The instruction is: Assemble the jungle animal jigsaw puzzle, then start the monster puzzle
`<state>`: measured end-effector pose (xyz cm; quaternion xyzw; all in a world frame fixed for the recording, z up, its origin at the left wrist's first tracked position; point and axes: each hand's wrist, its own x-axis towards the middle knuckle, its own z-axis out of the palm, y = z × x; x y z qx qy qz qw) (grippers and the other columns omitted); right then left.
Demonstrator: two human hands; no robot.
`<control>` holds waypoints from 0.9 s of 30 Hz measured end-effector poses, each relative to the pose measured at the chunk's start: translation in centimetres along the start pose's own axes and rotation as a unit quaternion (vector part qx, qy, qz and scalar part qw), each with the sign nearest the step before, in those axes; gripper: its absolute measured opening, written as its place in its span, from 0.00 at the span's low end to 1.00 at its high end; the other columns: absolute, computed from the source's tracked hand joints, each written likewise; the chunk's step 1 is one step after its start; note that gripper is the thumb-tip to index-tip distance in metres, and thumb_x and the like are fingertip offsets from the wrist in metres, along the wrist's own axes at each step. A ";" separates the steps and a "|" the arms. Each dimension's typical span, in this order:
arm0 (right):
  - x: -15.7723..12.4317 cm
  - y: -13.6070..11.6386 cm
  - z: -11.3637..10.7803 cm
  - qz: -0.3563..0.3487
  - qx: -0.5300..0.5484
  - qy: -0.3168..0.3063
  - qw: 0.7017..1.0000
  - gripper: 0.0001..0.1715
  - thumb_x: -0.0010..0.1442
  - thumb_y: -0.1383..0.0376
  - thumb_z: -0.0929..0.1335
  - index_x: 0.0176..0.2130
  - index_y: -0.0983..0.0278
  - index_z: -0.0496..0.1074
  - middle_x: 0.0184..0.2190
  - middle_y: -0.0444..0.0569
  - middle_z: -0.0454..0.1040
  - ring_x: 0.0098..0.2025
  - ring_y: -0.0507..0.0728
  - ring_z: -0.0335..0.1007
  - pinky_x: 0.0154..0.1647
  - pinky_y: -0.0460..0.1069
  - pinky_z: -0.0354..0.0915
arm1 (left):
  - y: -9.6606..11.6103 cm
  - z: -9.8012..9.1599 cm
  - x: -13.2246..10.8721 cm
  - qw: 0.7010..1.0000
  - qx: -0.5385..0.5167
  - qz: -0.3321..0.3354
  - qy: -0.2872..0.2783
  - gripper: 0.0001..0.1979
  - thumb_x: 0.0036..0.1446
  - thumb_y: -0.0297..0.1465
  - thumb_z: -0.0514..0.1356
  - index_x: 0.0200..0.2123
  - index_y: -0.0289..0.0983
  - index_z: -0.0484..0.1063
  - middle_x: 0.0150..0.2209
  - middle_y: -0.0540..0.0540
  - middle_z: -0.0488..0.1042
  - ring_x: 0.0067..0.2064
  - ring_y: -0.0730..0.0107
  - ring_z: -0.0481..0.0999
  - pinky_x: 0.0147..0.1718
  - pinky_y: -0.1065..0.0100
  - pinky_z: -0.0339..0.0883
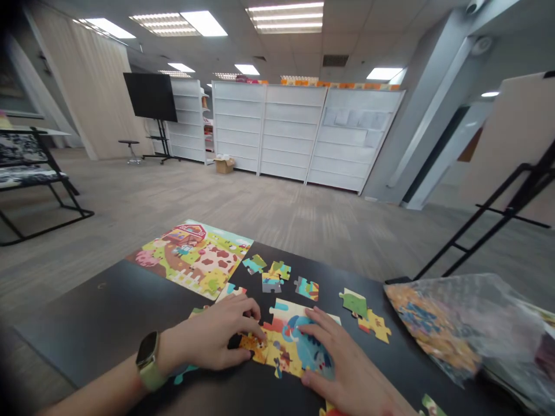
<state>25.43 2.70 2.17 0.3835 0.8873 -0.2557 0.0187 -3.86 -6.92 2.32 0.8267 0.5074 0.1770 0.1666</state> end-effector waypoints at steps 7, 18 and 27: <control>-0.1 0.0 0.0 -0.006 0.014 0.007 1.000 0.40 0.57 0.47 0.72 0.64 0.56 0.69 0.74 0.51 0.50 0.75 0.70 0.41 0.74 0.66 0.45 | 0.2 0.0 0.1 1.000 0.018 0.007 0.012 0.13 0.58 0.36 0.68 0.48 0.48 0.79 0.48 0.47 0.73 0.49 0.56 0.73 0.55 0.55 0.63; -0.2 0.3 0.3 -0.020 -0.003 0.007 1.000 0.40 0.59 0.46 0.71 0.65 0.57 0.67 0.74 0.52 0.50 0.75 0.69 0.40 0.74 0.66 0.44 | 1.8 1.2 0.7 0.999 0.036 -0.022 0.030 0.06 0.58 0.35 0.65 0.38 0.41 0.76 0.46 0.47 0.76 0.48 0.57 0.74 0.53 0.56 0.63; 0.1 0.9 0.5 -0.006 -0.025 -0.003 1.000 0.41 0.60 0.43 0.69 0.67 0.54 0.65 0.75 0.49 0.46 0.75 0.69 0.38 0.74 0.67 0.42 | -1.6 -4.8 -2.4 0.987 -0.066 -0.040 0.144 0.07 0.61 0.33 0.62 0.43 0.41 0.73 0.50 0.45 0.75 0.53 0.58 0.72 0.55 0.60 0.64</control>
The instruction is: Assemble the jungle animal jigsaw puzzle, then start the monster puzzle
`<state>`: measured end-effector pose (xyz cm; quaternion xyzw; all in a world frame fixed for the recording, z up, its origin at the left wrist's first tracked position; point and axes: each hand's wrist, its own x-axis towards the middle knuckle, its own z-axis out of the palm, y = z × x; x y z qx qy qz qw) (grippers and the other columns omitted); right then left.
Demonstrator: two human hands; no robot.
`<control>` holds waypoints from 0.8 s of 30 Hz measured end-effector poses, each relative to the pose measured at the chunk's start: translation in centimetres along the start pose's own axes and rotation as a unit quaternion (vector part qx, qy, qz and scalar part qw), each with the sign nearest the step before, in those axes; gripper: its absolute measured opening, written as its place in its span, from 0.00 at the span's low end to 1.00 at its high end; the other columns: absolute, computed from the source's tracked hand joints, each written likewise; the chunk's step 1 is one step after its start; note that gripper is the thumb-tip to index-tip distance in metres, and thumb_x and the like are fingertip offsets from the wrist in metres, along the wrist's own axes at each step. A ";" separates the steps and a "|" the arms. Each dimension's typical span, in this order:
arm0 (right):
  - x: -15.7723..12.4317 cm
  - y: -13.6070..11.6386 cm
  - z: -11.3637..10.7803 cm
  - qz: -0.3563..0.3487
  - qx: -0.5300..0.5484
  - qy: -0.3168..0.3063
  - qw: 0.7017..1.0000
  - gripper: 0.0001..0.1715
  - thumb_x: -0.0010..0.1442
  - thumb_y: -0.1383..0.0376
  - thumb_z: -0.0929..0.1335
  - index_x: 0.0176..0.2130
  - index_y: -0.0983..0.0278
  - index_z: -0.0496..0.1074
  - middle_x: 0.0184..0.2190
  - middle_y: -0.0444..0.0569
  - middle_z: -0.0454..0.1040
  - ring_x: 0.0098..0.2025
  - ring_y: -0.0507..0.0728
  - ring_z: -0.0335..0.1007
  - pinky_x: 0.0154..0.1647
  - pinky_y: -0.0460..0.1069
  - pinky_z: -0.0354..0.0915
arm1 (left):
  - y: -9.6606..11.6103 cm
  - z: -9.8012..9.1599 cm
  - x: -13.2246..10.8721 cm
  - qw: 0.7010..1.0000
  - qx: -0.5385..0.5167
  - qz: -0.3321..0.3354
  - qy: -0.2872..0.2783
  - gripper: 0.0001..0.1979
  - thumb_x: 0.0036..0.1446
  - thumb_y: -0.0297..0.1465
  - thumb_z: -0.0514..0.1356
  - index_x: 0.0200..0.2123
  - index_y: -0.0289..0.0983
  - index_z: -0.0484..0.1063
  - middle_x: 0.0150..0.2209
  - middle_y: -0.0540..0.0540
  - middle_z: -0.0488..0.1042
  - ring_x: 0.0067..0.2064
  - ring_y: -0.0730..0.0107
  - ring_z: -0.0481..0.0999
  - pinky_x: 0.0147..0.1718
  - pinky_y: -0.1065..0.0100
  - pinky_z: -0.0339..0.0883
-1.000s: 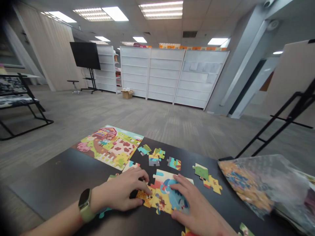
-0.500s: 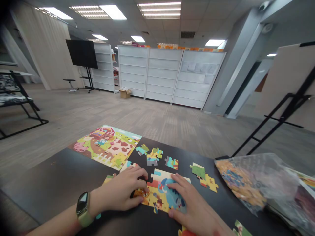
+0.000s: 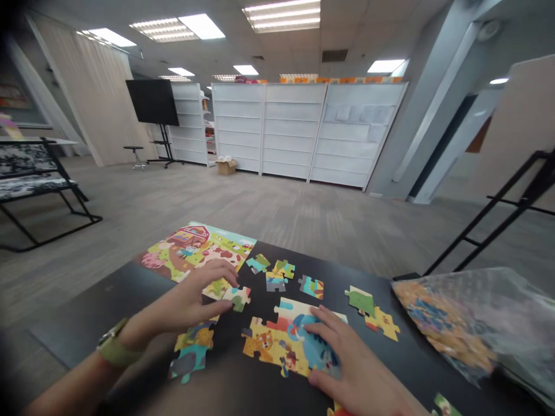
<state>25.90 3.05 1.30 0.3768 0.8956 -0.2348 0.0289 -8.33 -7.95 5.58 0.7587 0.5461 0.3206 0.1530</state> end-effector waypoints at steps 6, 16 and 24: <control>0.0 -0.1 0.1 0.007 0.015 0.009 1.000 0.41 0.58 0.43 0.70 0.66 0.53 0.67 0.74 0.47 0.48 0.75 0.70 0.40 0.74 0.66 0.43 | -1.8 -1.9 -3.4 0.977 0.064 -0.161 -0.128 0.23 0.45 0.32 0.72 0.46 0.41 0.73 0.46 0.48 0.75 0.46 0.58 0.74 0.47 0.62 0.68; -0.3 -0.8 -0.5 0.007 0.022 0.005 1.000 0.41 0.58 0.44 0.70 0.65 0.55 0.67 0.74 0.49 0.49 0.75 0.69 0.40 0.74 0.66 0.44 | -1.2 -0.3 -3.6 0.970 0.025 -0.192 -0.147 0.30 0.42 0.27 0.68 0.52 0.42 0.70 0.49 0.48 0.72 0.50 0.57 0.72 0.51 0.62 0.66; -0.5 -0.8 -0.5 -0.007 0.033 0.014 0.999 0.41 0.58 0.46 0.71 0.65 0.56 0.68 0.74 0.51 0.49 0.75 0.69 0.41 0.74 0.65 0.44 | 0.2 3.0 -0.5 0.975 0.006 -0.146 -0.167 0.26 0.43 0.28 0.70 0.49 0.42 0.75 0.49 0.45 0.68 0.52 0.54 0.71 0.53 0.59 0.65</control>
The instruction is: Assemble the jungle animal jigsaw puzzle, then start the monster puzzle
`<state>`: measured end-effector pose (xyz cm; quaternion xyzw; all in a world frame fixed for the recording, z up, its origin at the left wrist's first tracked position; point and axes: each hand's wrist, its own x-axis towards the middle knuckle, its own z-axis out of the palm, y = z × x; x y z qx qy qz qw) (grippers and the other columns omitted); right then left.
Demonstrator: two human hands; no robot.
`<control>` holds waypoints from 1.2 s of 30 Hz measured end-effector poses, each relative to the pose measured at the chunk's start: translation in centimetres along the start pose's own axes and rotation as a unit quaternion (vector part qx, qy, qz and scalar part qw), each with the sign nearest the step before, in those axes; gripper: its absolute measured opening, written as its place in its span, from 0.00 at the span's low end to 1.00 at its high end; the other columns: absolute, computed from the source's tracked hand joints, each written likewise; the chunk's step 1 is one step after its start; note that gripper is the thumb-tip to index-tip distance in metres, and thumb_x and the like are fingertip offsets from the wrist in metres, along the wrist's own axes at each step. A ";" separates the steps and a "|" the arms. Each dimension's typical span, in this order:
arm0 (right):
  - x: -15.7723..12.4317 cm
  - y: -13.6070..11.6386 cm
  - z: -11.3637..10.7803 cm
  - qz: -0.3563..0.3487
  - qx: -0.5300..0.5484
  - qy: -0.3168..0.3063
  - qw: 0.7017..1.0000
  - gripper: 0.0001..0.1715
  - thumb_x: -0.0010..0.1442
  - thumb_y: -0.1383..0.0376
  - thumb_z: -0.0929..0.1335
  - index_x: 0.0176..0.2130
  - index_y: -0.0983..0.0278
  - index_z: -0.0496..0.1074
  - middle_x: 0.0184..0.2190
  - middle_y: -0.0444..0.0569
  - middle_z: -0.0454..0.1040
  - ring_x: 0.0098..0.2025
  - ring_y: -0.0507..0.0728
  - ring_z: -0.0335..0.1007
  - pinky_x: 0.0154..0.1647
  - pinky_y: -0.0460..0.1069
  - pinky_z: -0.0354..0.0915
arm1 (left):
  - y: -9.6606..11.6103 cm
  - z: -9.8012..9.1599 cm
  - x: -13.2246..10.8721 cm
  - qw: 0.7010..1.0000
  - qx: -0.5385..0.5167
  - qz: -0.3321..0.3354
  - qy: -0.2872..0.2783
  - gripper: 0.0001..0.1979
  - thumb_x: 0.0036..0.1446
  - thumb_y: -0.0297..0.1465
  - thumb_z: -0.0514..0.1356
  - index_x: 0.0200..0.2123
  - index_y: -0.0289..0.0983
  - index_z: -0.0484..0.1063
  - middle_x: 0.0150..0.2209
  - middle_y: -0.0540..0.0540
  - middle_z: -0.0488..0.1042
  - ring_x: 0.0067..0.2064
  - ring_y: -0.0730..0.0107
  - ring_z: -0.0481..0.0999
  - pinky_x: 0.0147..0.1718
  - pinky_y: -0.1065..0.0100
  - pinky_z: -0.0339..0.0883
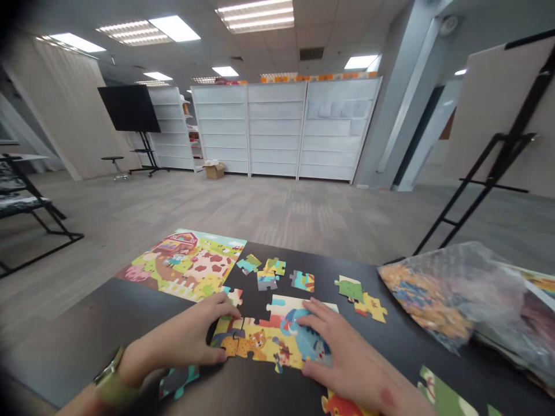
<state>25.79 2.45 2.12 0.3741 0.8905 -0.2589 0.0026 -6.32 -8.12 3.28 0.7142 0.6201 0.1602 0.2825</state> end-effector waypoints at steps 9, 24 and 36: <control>0.1 -0.1 -0.1 0.006 -0.001 -0.006 1.000 0.41 0.58 0.45 0.71 0.65 0.56 0.67 0.74 0.51 0.49 0.75 0.68 0.41 0.74 0.65 0.44 | -0.8 -0.5 0.4 1.000 -0.013 0.022 -0.010 0.32 0.45 0.35 0.75 0.55 0.45 0.74 0.53 0.45 0.68 0.55 0.53 0.69 0.57 0.58 0.63; -0.6 -0.5 -0.7 0.026 0.024 -0.015 0.999 0.43 0.52 0.48 0.76 0.63 0.56 0.70 0.74 0.52 0.51 0.75 0.69 0.41 0.74 0.63 0.43 | -0.3 0.1 0.3 1.000 -0.019 0.010 -0.023 0.27 0.46 0.30 0.74 0.51 0.48 0.77 0.51 0.47 0.68 0.55 0.54 0.69 0.58 0.57 0.63; -0.7 -0.5 -1.0 0.049 0.025 -0.021 0.998 0.42 0.51 0.52 0.76 0.63 0.54 0.70 0.74 0.50 0.50 0.75 0.69 0.41 0.74 0.63 0.42 | -4.4 -0.7 2.6 0.989 0.078 0.045 0.113 0.32 0.56 0.29 0.63 0.65 0.44 0.66 0.63 0.43 0.70 0.66 0.49 0.63 0.65 0.48 0.56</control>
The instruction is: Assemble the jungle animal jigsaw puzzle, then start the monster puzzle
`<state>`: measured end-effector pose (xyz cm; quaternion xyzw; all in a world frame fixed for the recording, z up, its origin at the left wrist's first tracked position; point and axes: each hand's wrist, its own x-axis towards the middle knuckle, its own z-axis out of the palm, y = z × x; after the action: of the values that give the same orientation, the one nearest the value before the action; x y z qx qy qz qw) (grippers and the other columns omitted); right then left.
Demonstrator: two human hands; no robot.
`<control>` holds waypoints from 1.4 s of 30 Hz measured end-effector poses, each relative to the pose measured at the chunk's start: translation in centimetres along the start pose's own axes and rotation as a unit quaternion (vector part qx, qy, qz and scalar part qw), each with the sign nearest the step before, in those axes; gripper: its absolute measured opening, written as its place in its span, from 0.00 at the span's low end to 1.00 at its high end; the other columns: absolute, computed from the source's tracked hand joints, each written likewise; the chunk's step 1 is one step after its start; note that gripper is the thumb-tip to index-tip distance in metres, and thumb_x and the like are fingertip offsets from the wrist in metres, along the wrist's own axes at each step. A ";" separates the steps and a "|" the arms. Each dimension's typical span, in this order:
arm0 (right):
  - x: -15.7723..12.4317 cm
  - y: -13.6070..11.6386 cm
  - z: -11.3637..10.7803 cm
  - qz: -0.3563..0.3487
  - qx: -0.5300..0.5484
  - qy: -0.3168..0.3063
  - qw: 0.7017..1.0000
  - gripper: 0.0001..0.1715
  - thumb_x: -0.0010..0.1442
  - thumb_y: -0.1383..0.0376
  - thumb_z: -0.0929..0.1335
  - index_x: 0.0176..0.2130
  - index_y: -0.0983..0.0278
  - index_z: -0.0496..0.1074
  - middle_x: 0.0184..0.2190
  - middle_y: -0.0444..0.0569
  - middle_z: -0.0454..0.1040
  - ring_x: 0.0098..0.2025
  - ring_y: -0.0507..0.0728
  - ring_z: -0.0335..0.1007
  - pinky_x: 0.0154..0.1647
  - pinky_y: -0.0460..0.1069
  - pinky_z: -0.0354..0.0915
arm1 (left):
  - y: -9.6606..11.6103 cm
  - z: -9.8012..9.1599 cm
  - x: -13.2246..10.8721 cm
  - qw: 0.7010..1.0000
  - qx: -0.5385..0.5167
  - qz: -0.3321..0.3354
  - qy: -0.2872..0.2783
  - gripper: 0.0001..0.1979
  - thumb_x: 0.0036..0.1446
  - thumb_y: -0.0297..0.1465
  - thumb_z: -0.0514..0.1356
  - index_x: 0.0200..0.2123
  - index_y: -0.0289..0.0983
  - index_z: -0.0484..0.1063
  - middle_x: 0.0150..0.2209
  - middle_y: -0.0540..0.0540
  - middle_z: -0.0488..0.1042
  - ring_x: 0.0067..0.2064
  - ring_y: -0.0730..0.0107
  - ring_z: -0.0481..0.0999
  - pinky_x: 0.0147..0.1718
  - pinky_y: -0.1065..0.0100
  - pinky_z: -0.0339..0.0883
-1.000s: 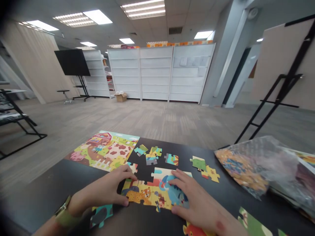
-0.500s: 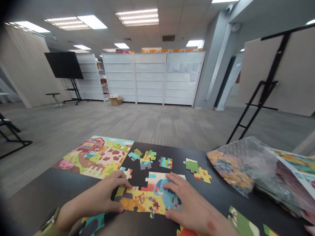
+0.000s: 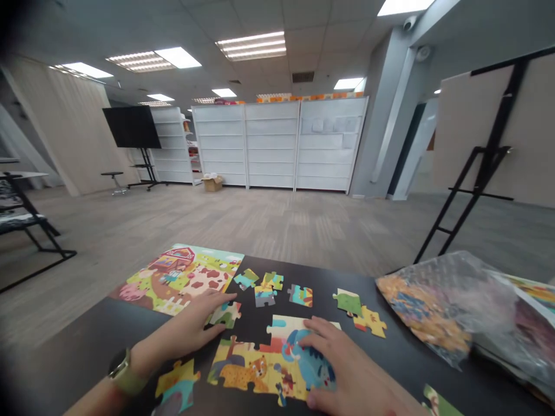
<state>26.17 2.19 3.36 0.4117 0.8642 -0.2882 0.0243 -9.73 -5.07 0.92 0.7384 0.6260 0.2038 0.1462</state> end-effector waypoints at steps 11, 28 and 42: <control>0.1 0.1 0.1 -0.010 0.009 0.008 1.000 0.41 0.50 0.51 0.76 0.62 0.53 0.71 0.74 0.49 0.52 0.74 0.71 0.43 0.74 0.65 0.44 | 0.4 -0.3 0.6 0.993 -0.097 -0.005 0.064 0.17 0.57 0.28 0.63 0.51 0.43 0.77 0.47 0.46 0.76 0.47 0.59 0.76 0.49 0.60 0.68; 0.4 1.2 1.0 -0.036 -0.001 0.024 0.999 0.41 0.52 0.46 0.75 0.62 0.53 0.71 0.73 0.51 0.52 0.74 0.71 0.43 0.73 0.65 0.44 | 1.3 1.6 1.8 0.993 -0.101 0.047 0.026 0.10 0.63 0.25 0.60 0.42 0.41 0.81 0.42 0.47 0.79 0.47 0.61 0.75 0.49 0.64 0.67; 0.2 0.2 0.4 -0.022 -0.002 0.012 1.000 0.41 0.52 0.50 0.75 0.62 0.53 0.70 0.74 0.50 0.52 0.75 0.71 0.41 0.74 0.65 0.43 | 1.4 0.7 1.2 0.992 -0.084 0.082 -0.038 0.11 0.62 0.28 0.62 0.45 0.45 0.82 0.50 0.45 0.75 0.52 0.59 0.75 0.54 0.61 0.68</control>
<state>26.12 2.29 2.88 0.3958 0.8739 -0.2820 0.0083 -8.01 -4.14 1.12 0.7794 0.5382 0.2391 0.2139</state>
